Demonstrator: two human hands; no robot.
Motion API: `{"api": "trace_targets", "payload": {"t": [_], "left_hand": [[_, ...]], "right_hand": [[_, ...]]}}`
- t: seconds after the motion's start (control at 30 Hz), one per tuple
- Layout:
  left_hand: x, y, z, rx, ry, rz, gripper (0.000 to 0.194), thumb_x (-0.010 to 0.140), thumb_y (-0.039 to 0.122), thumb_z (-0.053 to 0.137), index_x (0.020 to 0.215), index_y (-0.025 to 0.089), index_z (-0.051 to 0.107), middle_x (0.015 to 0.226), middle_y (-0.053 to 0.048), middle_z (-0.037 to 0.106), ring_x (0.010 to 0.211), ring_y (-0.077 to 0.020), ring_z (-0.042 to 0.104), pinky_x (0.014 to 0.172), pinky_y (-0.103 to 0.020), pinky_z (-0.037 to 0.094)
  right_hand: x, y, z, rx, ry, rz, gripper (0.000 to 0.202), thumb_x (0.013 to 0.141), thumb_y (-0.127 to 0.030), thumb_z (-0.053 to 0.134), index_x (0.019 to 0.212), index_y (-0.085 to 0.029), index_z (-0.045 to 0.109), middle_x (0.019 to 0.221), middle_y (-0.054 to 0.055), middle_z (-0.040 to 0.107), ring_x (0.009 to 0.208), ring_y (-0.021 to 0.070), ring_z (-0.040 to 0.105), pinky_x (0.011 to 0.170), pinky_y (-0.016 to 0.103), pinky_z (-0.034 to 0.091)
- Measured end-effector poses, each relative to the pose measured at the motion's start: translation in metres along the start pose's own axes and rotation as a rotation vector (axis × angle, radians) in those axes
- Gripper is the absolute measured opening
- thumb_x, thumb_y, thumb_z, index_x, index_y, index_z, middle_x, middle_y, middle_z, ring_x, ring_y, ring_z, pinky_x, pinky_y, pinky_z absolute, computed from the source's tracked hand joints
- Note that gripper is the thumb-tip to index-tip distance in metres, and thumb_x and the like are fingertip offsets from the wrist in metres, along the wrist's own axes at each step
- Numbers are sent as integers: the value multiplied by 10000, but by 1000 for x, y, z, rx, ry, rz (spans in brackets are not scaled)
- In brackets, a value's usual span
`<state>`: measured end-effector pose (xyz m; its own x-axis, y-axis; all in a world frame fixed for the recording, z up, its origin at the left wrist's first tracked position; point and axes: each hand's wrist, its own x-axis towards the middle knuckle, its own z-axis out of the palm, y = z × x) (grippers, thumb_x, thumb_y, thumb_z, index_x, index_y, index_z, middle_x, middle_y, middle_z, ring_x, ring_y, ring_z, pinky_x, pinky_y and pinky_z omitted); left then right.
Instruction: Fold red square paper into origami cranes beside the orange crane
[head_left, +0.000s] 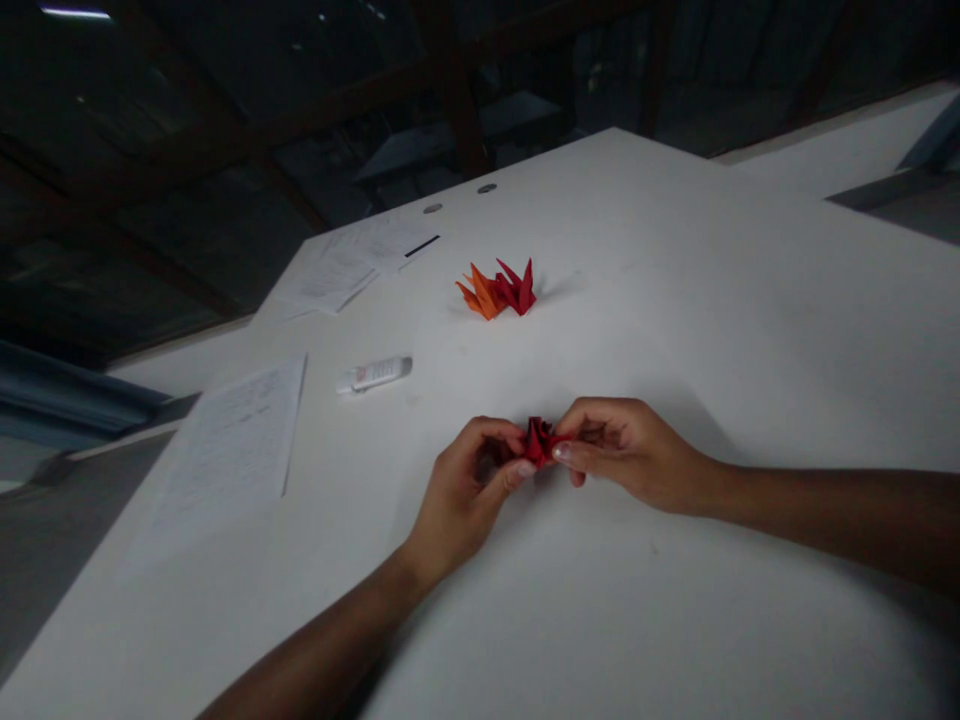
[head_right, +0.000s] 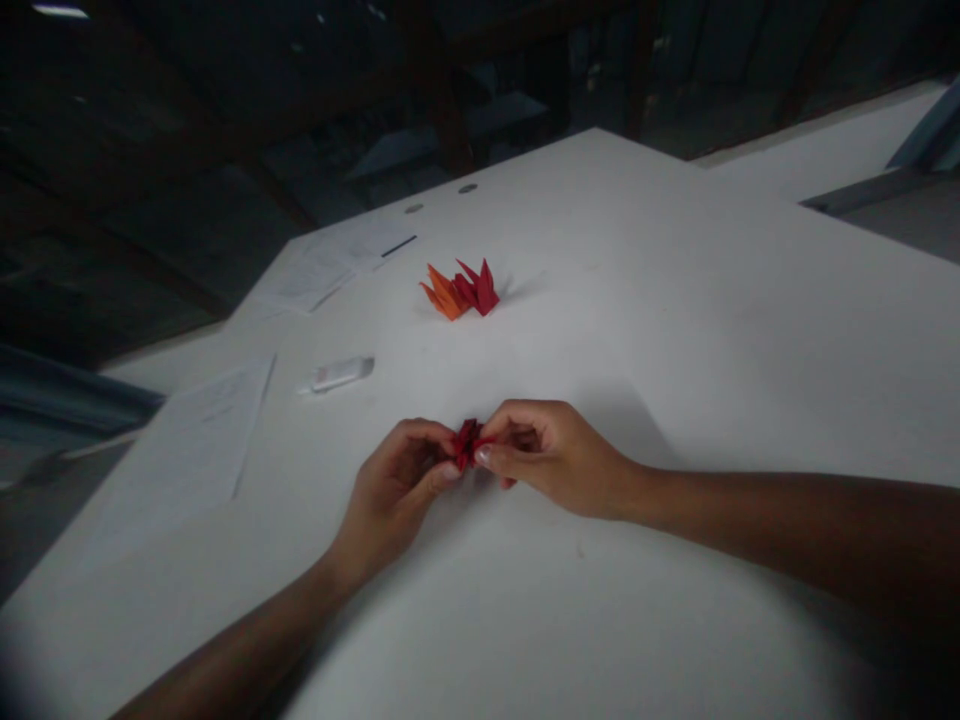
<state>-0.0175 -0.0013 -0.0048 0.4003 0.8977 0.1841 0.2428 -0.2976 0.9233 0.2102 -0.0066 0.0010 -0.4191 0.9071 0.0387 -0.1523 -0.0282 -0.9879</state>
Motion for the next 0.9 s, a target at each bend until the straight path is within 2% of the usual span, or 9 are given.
{"api": "trace_targets", "payload": {"t": [0.1, 0.3, 0.57, 0.67, 0.77, 0.9], "left_hand": [[1, -1, 0, -69, 24, -60, 166, 916, 269, 724, 1040, 202, 636, 925, -36, 693, 833, -161, 643, 764, -289, 506], [3, 2, 2, -82, 51, -71, 115, 920, 277, 714, 991, 201, 667, 921, -42, 710, 848, -176, 661, 788, -304, 513], [5, 6, 3, -117, 45, -90, 76, 965, 269, 642, 948, 195, 647, 890, -26, 674, 802, -145, 596, 748, -286, 473], [6, 4, 2, -173, 128, -127, 90, 957, 273, 639, 929, 188, 635, 860, -24, 659, 759, -139, 574, 699, -278, 459], [10, 2, 1, -353, 234, -166, 85, 955, 277, 613, 934, 196, 608, 870, -22, 650, 755, -143, 572, 682, -281, 467], [16, 1, 2, -585, 385, -197, 42, 920, 226, 591, 905, 201, 561, 871, -5, 619, 744, -131, 566, 639, -259, 464]], "right_hand": [[1, 0, -2, 34, -1, -27, 204, 909, -378, 725, 869, -187, 666, 724, -11, 661, 653, 127, 616, 638, 285, 511], [2, 1, -5, 76, -21, -20, 108, 916, -269, 680, 855, -188, 643, 759, -8, 676, 663, 127, 626, 649, 280, 484], [3, -2, -6, 47, -27, -8, 109, 908, -265, 647, 833, -186, 630, 845, 27, 726, 684, 138, 645, 667, 297, 468], [4, 0, -7, 22, 6, 9, 106, 906, -265, 647, 833, -191, 627, 764, 12, 710, 679, 148, 651, 655, 299, 450], [5, 1, -8, -19, 55, 30, 111, 903, -267, 648, 821, -199, 617, 687, 1, 696, 665, 153, 648, 640, 298, 435], [5, 1, -9, -20, 79, 36, 131, 893, -279, 663, 799, -201, 616, 732, 10, 720, 664, 152, 664, 636, 301, 450]]}}
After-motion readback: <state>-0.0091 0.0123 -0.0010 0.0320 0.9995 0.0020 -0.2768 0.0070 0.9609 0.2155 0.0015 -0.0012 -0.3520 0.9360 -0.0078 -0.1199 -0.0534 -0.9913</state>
